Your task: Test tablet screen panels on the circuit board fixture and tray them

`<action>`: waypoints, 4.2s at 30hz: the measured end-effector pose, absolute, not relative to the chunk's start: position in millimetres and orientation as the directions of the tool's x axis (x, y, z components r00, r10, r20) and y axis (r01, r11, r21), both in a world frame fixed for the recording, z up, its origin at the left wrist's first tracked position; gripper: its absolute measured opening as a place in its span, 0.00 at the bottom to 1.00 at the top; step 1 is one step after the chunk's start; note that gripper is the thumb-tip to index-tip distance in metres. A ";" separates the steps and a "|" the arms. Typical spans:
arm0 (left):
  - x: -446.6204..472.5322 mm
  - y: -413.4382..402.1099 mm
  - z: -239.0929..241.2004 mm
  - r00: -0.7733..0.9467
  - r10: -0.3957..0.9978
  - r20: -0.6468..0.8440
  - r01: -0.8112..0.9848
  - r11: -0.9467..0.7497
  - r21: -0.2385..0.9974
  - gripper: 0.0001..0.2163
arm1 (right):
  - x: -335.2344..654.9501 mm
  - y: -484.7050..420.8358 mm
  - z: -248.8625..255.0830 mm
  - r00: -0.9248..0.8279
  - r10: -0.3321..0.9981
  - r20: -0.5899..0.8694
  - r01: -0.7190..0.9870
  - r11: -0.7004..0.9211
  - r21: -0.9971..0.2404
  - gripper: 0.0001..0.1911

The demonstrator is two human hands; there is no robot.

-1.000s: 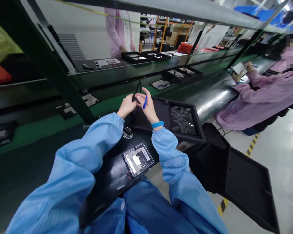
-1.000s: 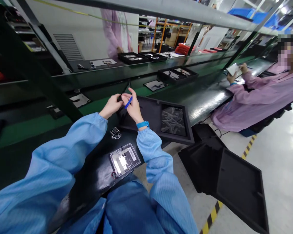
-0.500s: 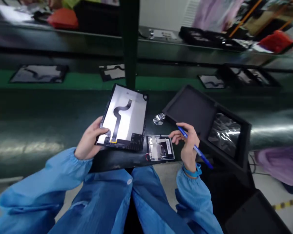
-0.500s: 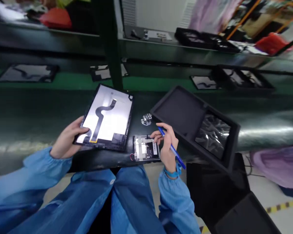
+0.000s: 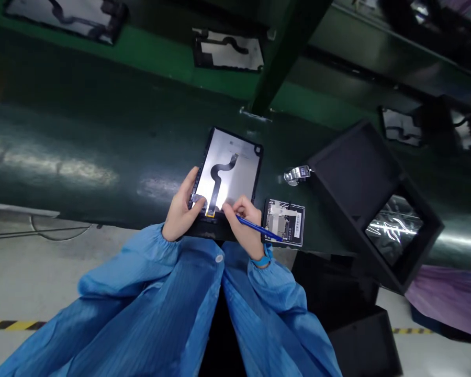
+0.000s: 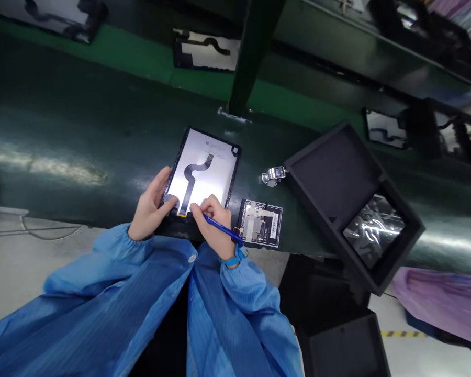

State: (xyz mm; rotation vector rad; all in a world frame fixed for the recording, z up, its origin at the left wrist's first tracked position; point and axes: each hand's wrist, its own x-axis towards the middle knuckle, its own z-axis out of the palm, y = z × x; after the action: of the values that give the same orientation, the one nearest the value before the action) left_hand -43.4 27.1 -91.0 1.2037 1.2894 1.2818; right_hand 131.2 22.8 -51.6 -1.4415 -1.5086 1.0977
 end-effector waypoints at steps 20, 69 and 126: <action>-45.0 27.5 -90.2 -0.019 0.973 0.228 0.383 -0.203 0.901 0.33 | 118.8 29.9 -65.2 -0.018 0.998 0.066 0.509 0.066 -0.858 0.19; 37.6 62.5 -57.7 0.444 0.888 0.116 0.625 -0.400 0.670 0.04 | 249.0 8.1 -68.5 -0.193 0.973 0.128 0.753 0.231 -0.617 0.26; 68.6 134.8 6.0 0.688 0.709 0.156 0.553 -0.650 0.521 0.27 | 391.5 -47.1 -5.8 0.656 0.612 0.441 0.699 -0.275 -0.660 0.15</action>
State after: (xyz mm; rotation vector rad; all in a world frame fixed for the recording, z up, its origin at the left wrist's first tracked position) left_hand 68.6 134.8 6.0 2.4618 0.9775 0.4851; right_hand 391.5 -47.1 -5.8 -1.9794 -1.0222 -0.1235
